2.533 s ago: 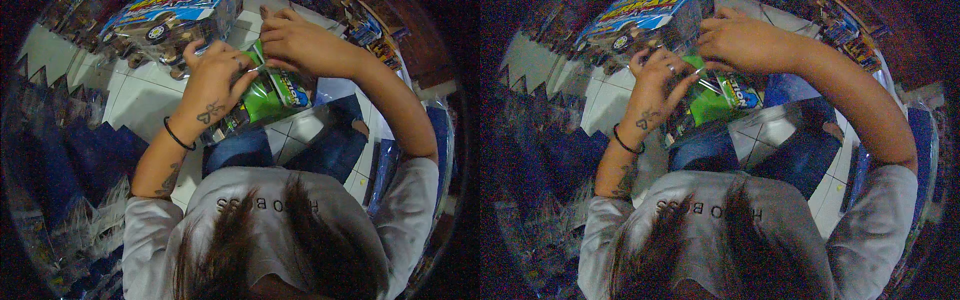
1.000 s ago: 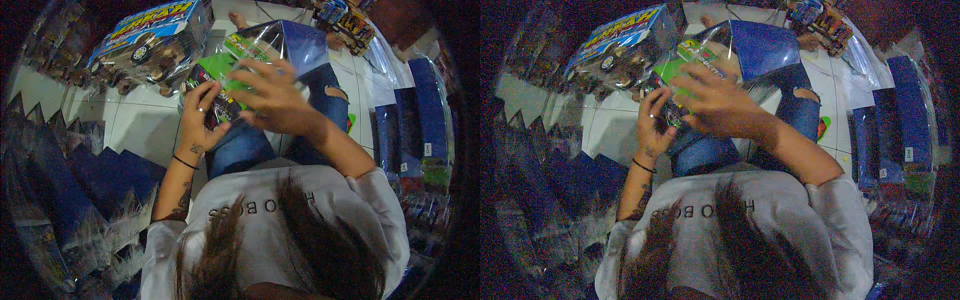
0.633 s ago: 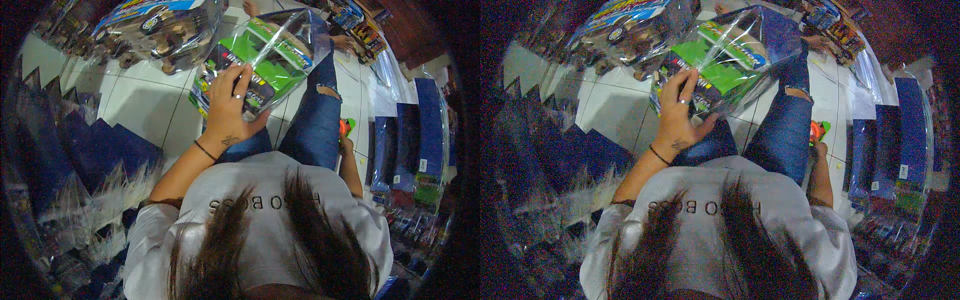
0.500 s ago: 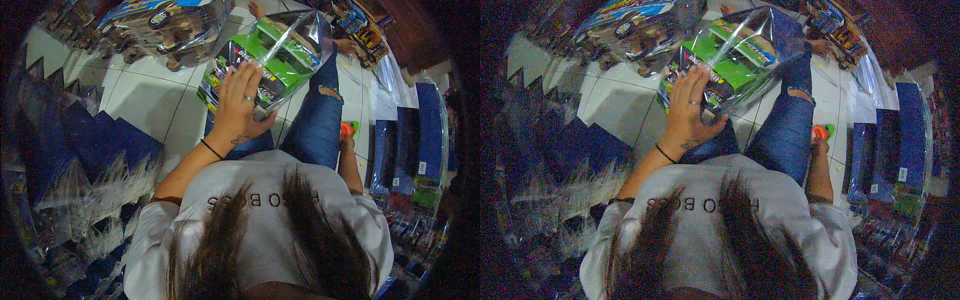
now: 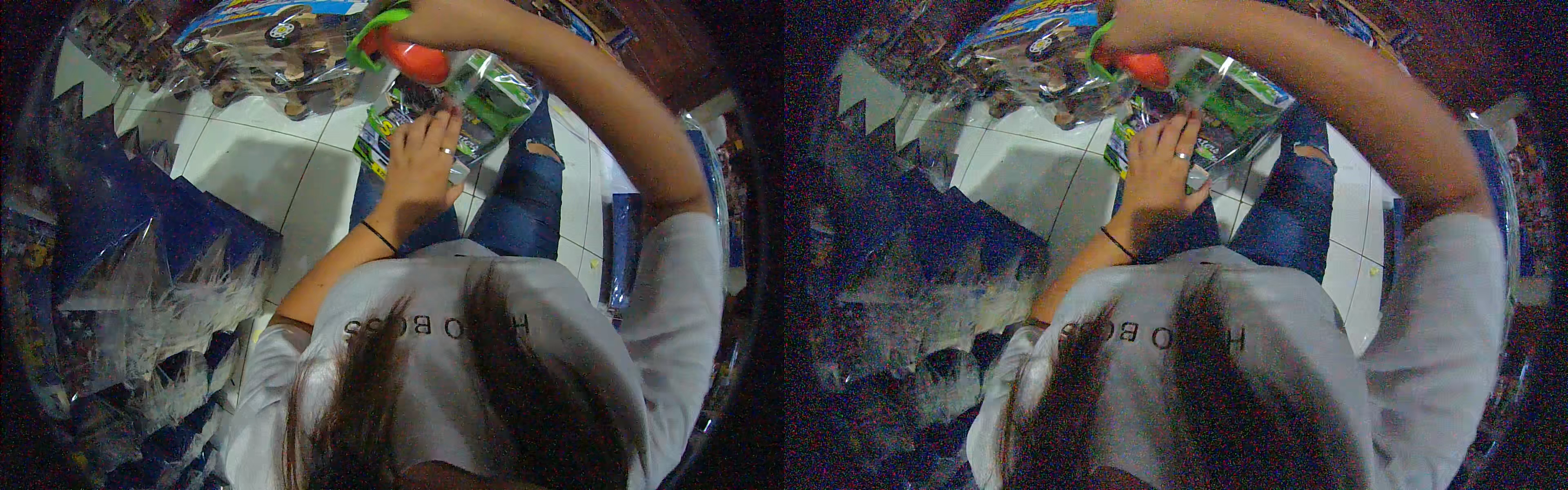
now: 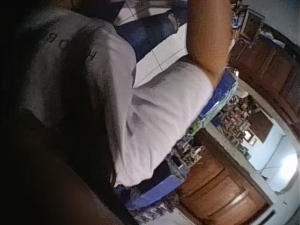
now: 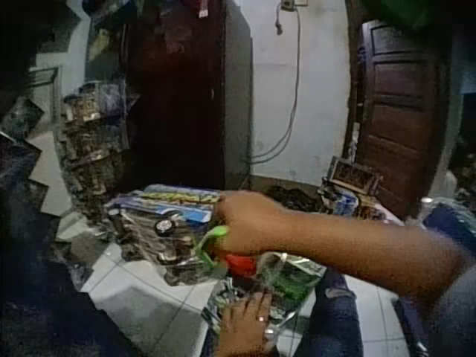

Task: The person sits on the floor and repeatedly wraps toy boxes in clear plastic bags. They use a handheld heat sealer to seal the bags after inserting the toys. The person handles multiple toy boxes, including a blue car and a green train, one at a time.

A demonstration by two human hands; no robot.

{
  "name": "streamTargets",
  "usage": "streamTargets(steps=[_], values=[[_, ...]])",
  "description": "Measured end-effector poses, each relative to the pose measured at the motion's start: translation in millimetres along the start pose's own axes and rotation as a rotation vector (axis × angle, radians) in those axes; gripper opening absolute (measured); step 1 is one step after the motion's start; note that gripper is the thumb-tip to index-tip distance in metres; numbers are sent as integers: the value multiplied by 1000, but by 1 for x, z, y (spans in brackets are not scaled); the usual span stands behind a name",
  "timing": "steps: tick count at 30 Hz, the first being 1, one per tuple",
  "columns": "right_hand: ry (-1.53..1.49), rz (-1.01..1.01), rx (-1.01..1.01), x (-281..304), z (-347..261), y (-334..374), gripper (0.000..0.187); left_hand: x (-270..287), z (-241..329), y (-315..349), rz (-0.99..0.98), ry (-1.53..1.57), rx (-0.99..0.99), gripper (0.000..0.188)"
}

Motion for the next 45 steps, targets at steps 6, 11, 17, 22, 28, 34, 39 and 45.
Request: streamTargets(steps=[6, 11, 17, 22, 28, 34, 39, 45], values=[[287, -361, -23, -12, -35, -38, 34, -6, 1, -3, 49, 35, -47, 94], [364, -336, 22, -41, -22, -47, 37, -7, 1, -3, 30, 22, -42, 94], [350, -81, 97, -39, -22, 6, 42, -11, -4, 0, -4, 8, -31, 92], [184, 165, -64, -28, -15, 116, 48, -12, -7, 5, -56, 104, -22, 88], [112, 165, -177, -59, 10, 251, 70, -6, -5, 4, 84, 203, 3, 96], [99, 168, -172, -61, -2, 286, 73, -16, -7, 5, 98, 141, 10, 93], [166, -330, -324, -76, 4, 222, 60, -6, -3, 4, 97, 89, -17, 94], [41, 44, -428, -97, 64, 271, 51, -10, 39, -11, -7, -608, -311, 66]])
Point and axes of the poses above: each hand's wrist, its own y-axis away from the middle knuckle, its own x-axis out of the back of the hand, z = x × y, the point moved 1 cm from there along -y, towards the middle knuckle, and after that the axes turned 1 degree about -x, right-handed, at the moved point
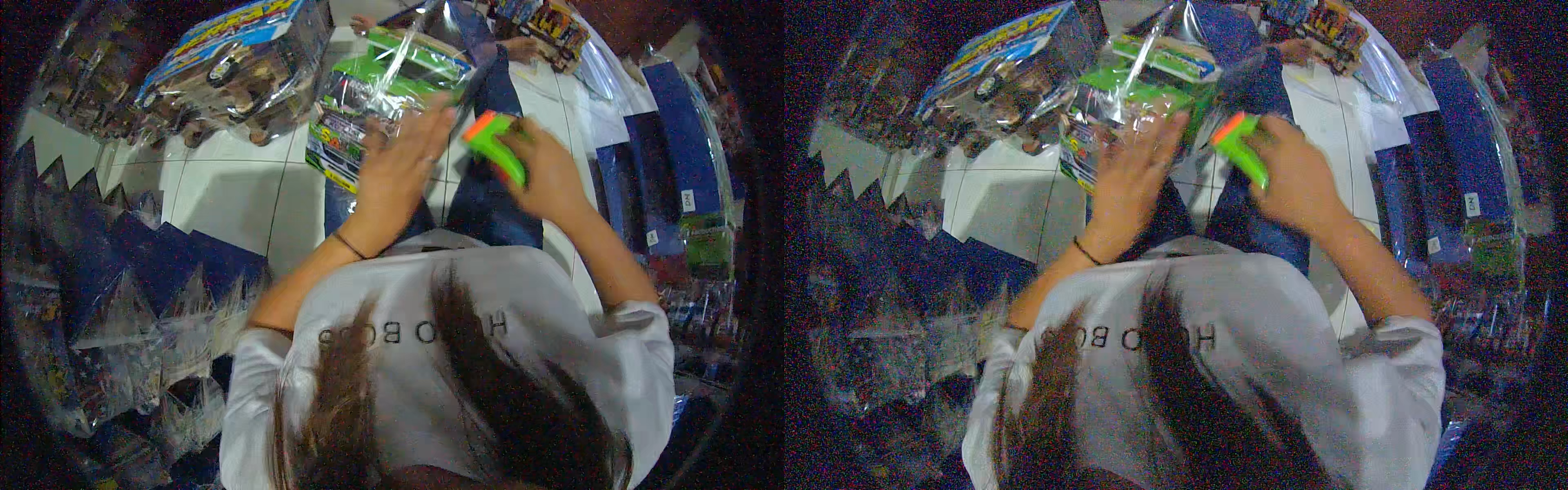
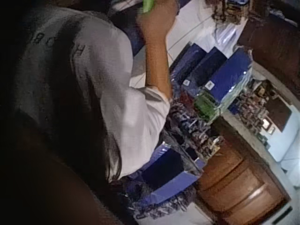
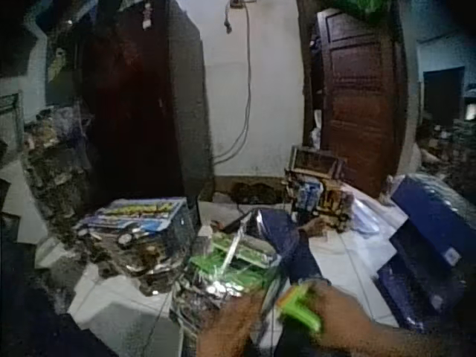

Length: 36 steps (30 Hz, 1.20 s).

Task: The person sits on the floor and repeatedly wraps toy boxes in clear plastic bags. They use a handheld heat sealer to seal the bags after inserting the toys. The person handles multiple toy boxes, including a blue car and a green train, one at a time.

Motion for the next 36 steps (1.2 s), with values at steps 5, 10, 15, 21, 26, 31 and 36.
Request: streamTargets(steps=[5, 10, 15, 21, 26, 31, 36], values=[[-37, 644, -493, -103, 164, 43, 50, -32, 43, -21, -559, -590, -500, 57], [-208, 444, -1190, -224, 252, 87, 61, -31, 31, -5, -321, 287, -480, 54], [160, 827, -746, -189, 268, -19, 82, -25, -18, 19, 285, 505, 531, 107], [-1199, 116, -622, -180, 274, -227, 80, -78, -67, 70, 211, 1046, 1049, 113], [-1783, 304, -469, -215, 288, -197, 60, -110, -87, 73, 391, 1116, 1371, 74], [-1744, 503, -215, -165, 267, -136, 54, -76, -99, 23, 525, 1179, 1655, 51], [-1771, 599, -351, -28, 216, -141, 52, -8, -181, -15, 492, 771, 1236, 63]])
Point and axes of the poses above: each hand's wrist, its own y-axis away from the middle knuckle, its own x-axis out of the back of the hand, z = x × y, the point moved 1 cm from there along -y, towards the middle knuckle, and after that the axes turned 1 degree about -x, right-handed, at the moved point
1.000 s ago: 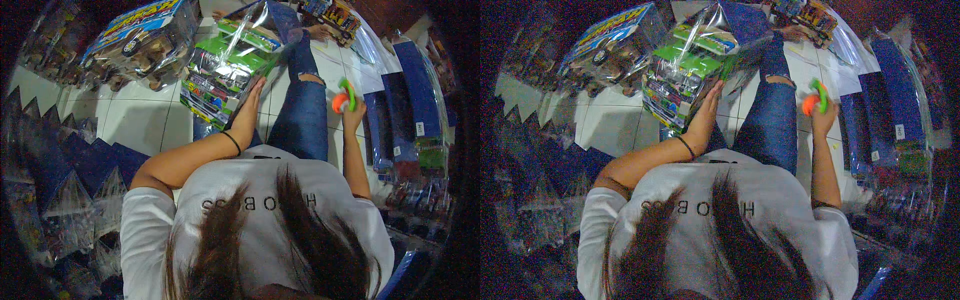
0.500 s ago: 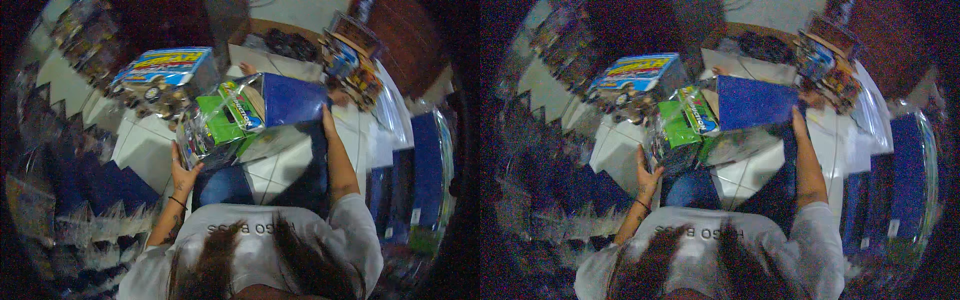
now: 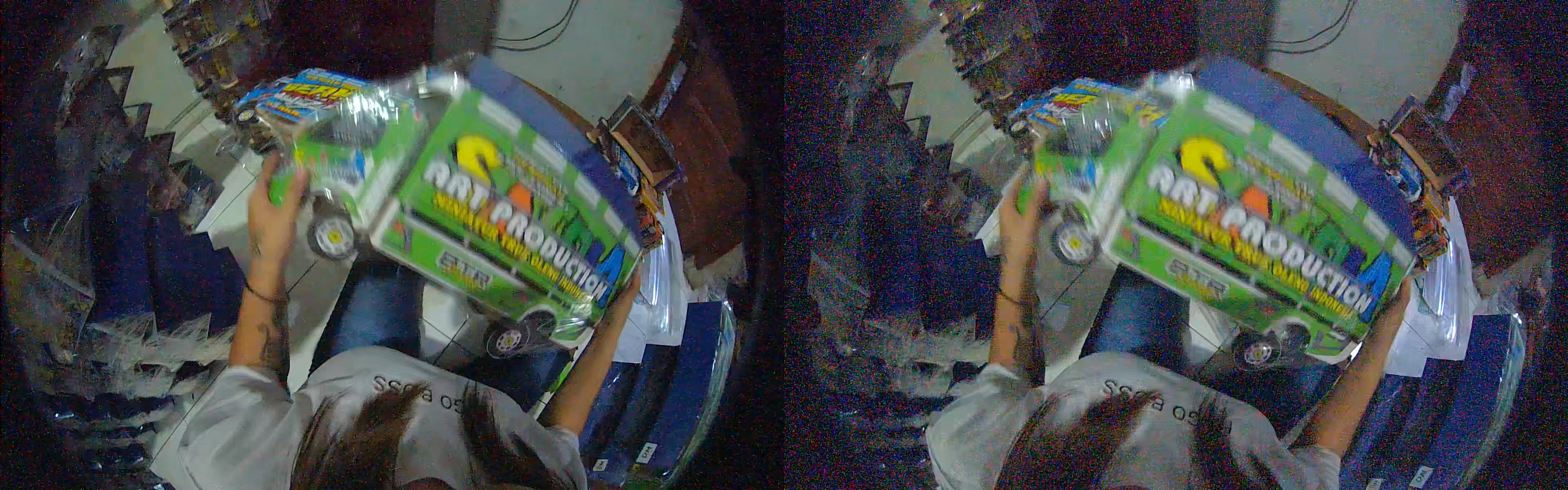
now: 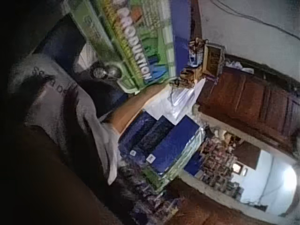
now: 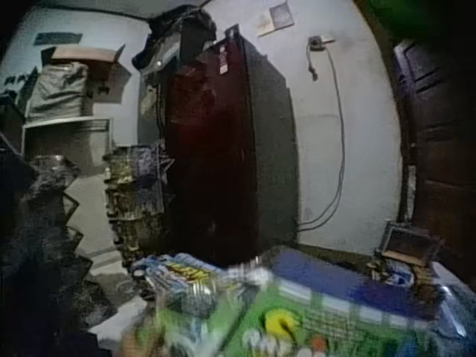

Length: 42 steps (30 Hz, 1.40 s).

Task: The person sits on the floor and repeatedly wraps toy boxes in clear plastic bags. They use a handheld heat sealer to seal the bags after inserting the toys. The person handles multiple toy boxes, including a blue car and a green train, one at a time.

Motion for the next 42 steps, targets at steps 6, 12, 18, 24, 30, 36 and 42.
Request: streamTargets(steps=[6, 12, 18, 24, 30, 36, 42], values=[[688, -406, 111, -211, -7, -97, 70, 57, -40, -280, 95, -549, -6, 78], [896, -512, 171, -362, 53, -110, 87, 85, -177, -463, -275, -677, 53, 67], [1077, -442, 300, -408, 61, -82, 77, 91, -247, -475, -129, 339, 388, 51], [903, -663, 261, -361, 68, -55, 78, -13, -72, -315, 152, -300, -539, 59], [1230, -477, 593, -95, -41, 36, 69, -95, 111, 25, -221, 347, -774, 70], [1966, 489, 533, 177, -346, 17, 61, -324, 215, 232, -1642, 431, -33, 86], [1983, 725, -501, 358, -413, 46, 92, -416, 333, 408, -1926, 754, 790, 120]])
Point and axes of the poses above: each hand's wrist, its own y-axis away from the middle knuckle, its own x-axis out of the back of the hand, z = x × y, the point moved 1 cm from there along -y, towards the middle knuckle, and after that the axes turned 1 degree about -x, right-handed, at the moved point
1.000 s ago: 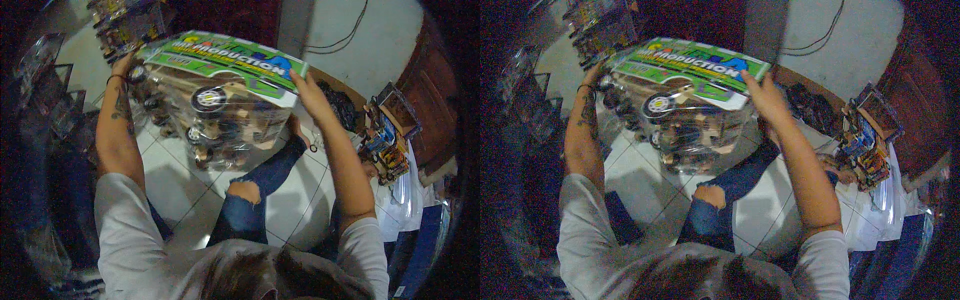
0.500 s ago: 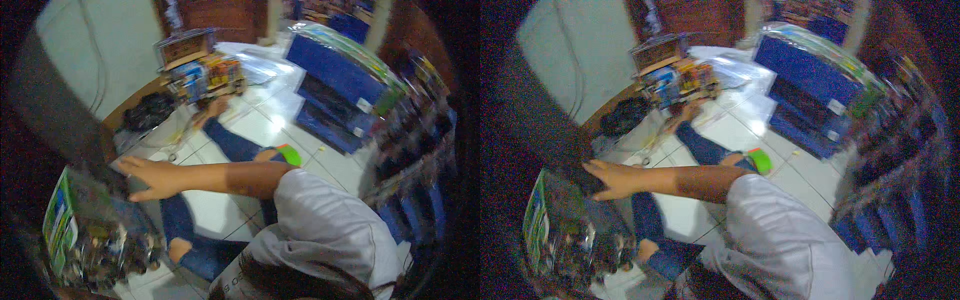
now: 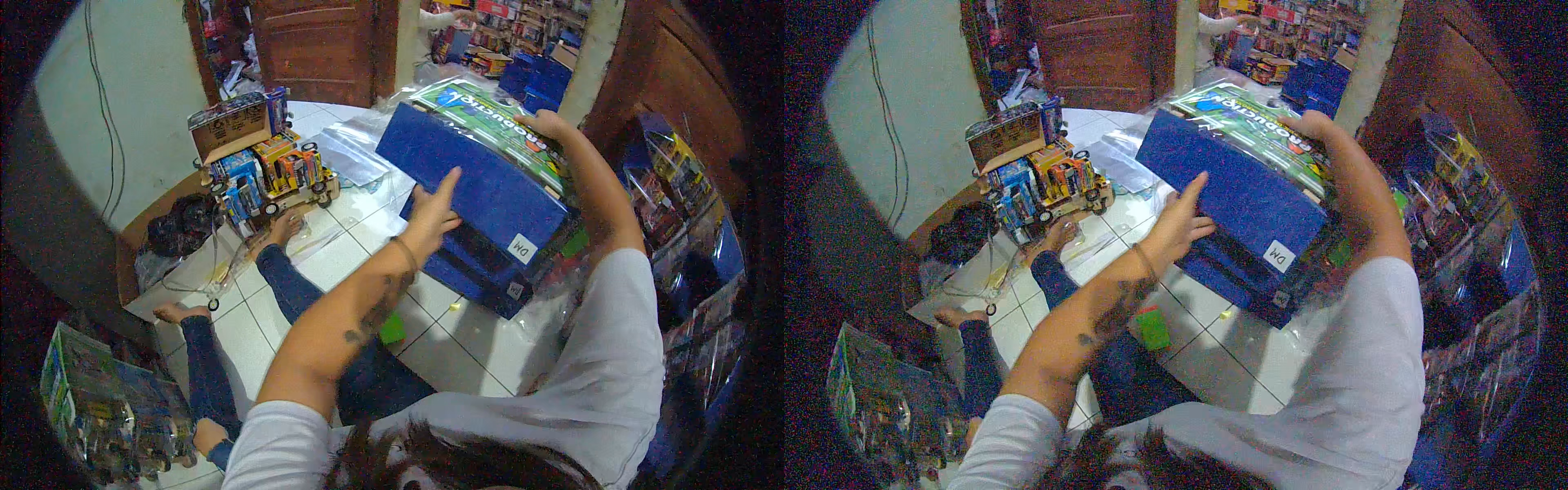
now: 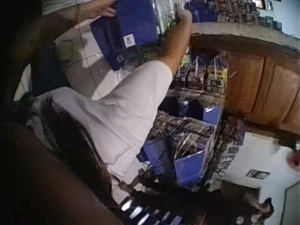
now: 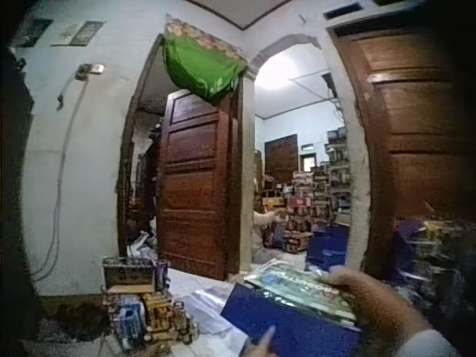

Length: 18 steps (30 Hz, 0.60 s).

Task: The person sits on the floor and repeatedly wraps toy boxes in clear plastic bags. They use a handheld heat sealer to seal the bags after inserting the toys. The person handles multiple toy boxes, including a blue car and a green train, one at a time.

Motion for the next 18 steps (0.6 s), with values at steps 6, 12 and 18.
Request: streamTargets(steps=[6, 12, 18], values=[[-25, 57, 174, 14, -39, 54, 58, 0, -11, 7, 508, -336, -102, 136], [-811, -8, 461, 59, -144, 187, 26, 123, 95, 117, 410, -407, -556, 122], [-1544, -264, 520, -14, -262, 382, 27, 240, 195, 270, 244, -784, -394, 98]])
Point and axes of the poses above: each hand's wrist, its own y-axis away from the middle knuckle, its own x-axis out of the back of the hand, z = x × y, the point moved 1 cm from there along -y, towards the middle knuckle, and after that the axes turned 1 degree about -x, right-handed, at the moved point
